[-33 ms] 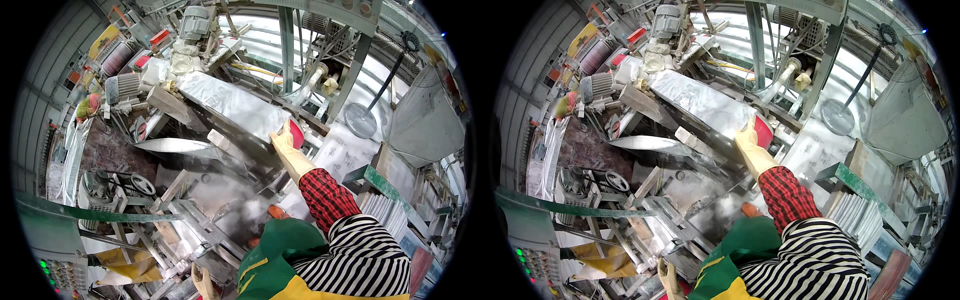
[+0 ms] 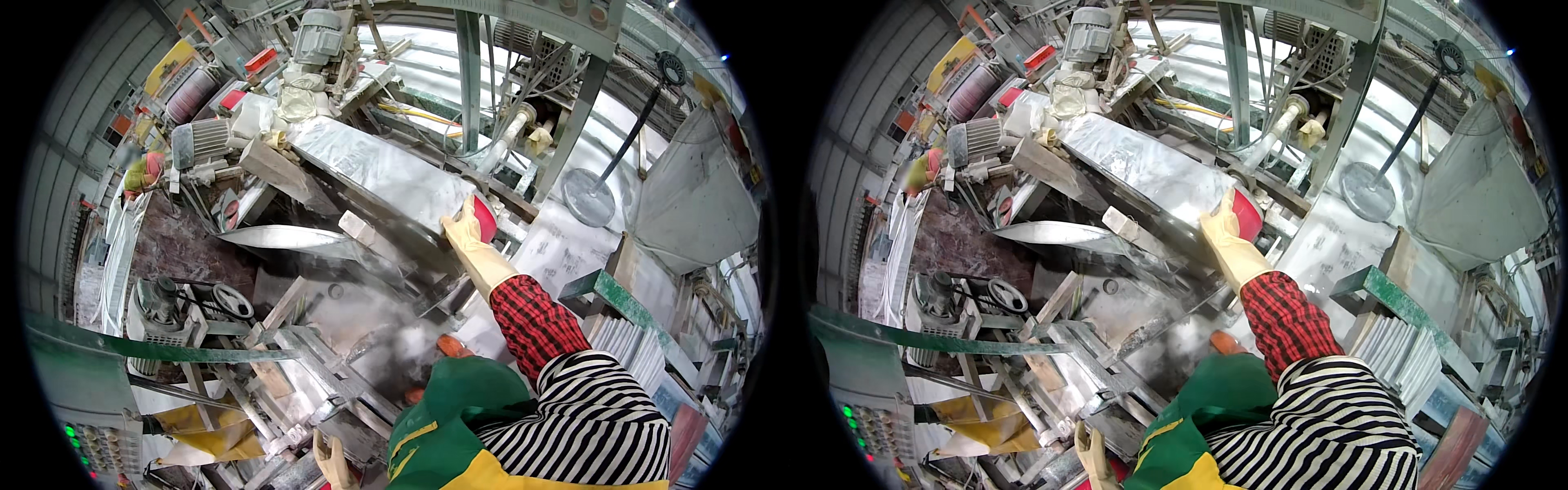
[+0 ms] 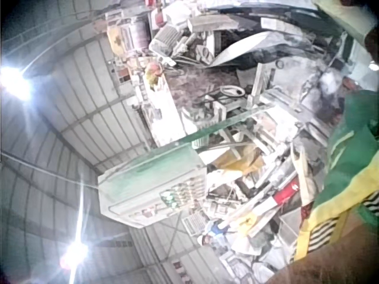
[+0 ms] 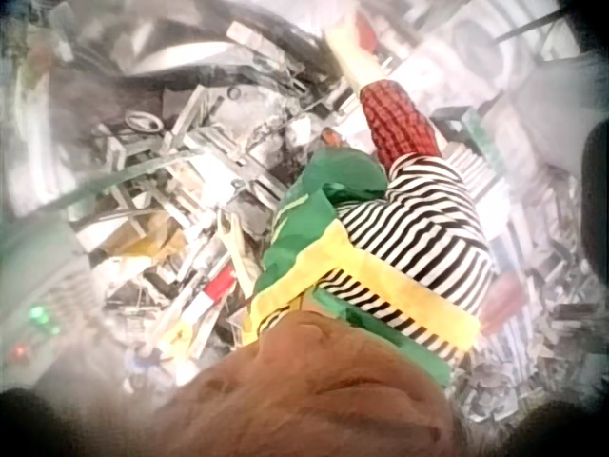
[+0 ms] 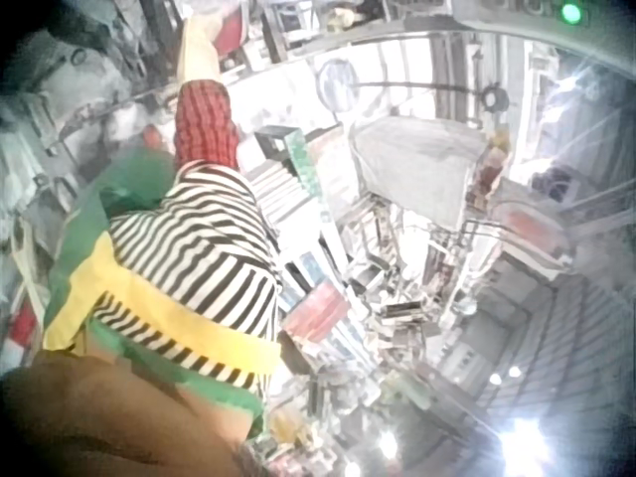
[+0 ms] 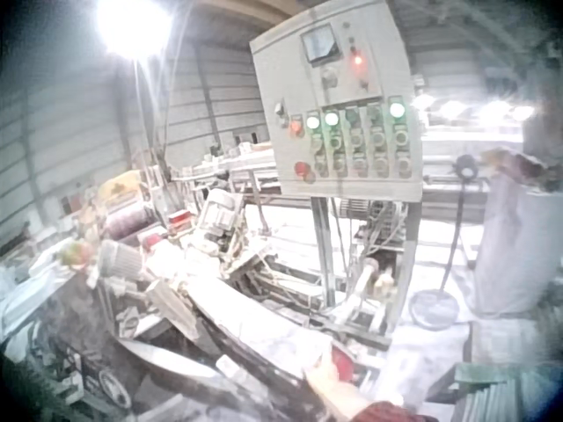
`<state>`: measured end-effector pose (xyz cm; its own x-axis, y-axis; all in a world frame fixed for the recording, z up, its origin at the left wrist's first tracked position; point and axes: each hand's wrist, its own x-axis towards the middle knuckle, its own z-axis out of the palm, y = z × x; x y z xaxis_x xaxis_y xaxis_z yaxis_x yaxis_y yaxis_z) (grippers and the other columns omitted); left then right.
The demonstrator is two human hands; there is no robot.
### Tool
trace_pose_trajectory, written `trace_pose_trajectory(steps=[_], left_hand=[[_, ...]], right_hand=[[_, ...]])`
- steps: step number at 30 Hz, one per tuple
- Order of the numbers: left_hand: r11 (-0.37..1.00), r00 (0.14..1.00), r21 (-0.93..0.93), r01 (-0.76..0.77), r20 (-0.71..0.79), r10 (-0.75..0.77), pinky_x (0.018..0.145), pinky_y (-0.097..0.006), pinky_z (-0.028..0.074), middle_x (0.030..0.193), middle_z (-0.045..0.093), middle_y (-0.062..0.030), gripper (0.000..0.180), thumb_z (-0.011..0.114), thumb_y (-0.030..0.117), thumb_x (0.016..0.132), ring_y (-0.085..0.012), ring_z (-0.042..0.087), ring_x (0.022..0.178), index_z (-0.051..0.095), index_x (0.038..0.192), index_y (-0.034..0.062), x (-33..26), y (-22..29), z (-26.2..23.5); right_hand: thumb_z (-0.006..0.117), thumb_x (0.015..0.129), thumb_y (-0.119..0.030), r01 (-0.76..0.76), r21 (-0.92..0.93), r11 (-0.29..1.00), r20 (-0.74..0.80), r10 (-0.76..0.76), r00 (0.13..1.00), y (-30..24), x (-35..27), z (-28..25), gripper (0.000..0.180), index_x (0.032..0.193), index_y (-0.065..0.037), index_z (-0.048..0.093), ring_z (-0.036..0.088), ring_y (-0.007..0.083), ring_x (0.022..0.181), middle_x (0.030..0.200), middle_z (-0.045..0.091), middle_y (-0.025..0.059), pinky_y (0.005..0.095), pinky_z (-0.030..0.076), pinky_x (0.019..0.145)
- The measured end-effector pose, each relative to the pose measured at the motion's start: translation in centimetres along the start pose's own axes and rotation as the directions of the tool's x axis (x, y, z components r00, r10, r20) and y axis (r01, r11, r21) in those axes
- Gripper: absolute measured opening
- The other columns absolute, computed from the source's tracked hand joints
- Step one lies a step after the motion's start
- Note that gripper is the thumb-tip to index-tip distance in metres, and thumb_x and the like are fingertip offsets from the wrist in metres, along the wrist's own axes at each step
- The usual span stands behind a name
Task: The person repeatedly picks up white rectangular blocks and rubs them against a rotating red grinding wheel in a factory setting. The person handles the blocks one at a time, rotating them to grind different sides, while wearing gloves and an apron.
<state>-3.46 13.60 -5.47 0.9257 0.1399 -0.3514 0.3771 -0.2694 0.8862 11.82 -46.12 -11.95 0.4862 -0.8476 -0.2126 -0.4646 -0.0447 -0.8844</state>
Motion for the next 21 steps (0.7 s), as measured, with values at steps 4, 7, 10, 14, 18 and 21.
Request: trace_pose_trajectory(steps=[4,7,10,14,18,21], left_hand=[[1.0,1.0,-0.001,0.005,0.009,-0.005,0.102,-0.033,0.046,0.148,0.048,-0.0106,0.061,0.067,0.009,0.094,-0.0199,0.051,0.128,0.042,0.149,0.0009,0.1,-1.0,0.1],[0.999,1.0,-0.026,0.024,-0.002,-0.025,0.102,-0.033,0.046,0.148,0.048,-0.0106,0.061,0.068,0.009,0.094,-0.02,0.051,0.128,0.042,0.149,0.0013,0.0,-1.3,0.3],[0.999,1.0,-0.043,0.025,-0.006,-0.026,0.103,-0.033,0.046,0.148,0.047,-0.0103,0.062,0.068,0.009,0.094,-0.0205,0.051,0.127,0.042,0.149,0.0015,0.4,-2.2,0.2],[1.0,1.0,-0.009,0.012,-0.009,-0.012,0.103,-0.033,0.046,0.149,0.046,-0.01,0.063,0.07,0.01,0.093,-0.0214,0.051,0.127,0.042,0.149,0.0019,1.0,-3.5,0.0],[0.998,0.997,-0.029,0.053,0.049,-0.052,0.102,-0.034,0.047,0.149,0.045,-0.01,0.063,0.07,0.011,0.093,-0.0215,0.051,0.127,0.042,0.149,0.0022,1.2,-0.7,1.3],[1.0,0.999,-0.007,-0.016,0.042,0.016,0.1,-0.034,0.048,0.146,0.048,-0.0113,0.062,0.068,0.008,0.093,-0.0215,0.052,0.125,0.042,0.149,0.0023,3.3,-3.2,-1.1]], right_hand=[[0.071,0.077,-0.04,0.026,-0.051,0.998,0.037,-0.024,0.999,0.3,0.6,-0.5,0.112,0.16,-0.008,0.005,0.067,0.0462,0.103,0.11,0.066,0.0354,0.0474,0.052,0.092],[0.068,0.079,-0.04,-0.036,-0.114,0.993,0.079,0.045,0.996,-0.2,0.4,-0.5,0.11,0.161,-0.009,0.0,0.067,0.0455,0.1,0.109,0.067,0.0343,0.0472,0.052,0.09],[0.068,0.083,-0.04,-0.037,-0.16,0.986,0.07,0.049,0.996,-0.1,0.7,0.0,0.105,0.16,-0.006,0.005,0.069,0.0355,0.081,0.096,0.068,0.0208,0.0448,0.054,0.078],[0.061,0.09,-0.051,-0.091,-0.262,0.961,0.162,0.136,0.977,2.2,3.7,1.9,0.09,0.157,-0.008,0.019,0.07,0.0336,0.073,0.096,0.069,0.0171,0.0458,0.055,0.074],[0.057,0.091,-0.054,-0.041,-0.367,0.929,0.161,0.107,0.981,5.8,6.7,2.3,0.08,0.151,-0.011,0.028,0.07,0.0368,0.079,0.094,0.071,0.0209,0.0484,0.054,0.077],[0.06,0.09,-0.047,-0.068,-0.34,0.938,0.137,0.121,0.983,3.8,5.5,1.5,0.076,0.151,-0.012,0.03,0.071,0.0379,0.083,0.093,0.072,0.0213,0.0488,0.053,0.08]])
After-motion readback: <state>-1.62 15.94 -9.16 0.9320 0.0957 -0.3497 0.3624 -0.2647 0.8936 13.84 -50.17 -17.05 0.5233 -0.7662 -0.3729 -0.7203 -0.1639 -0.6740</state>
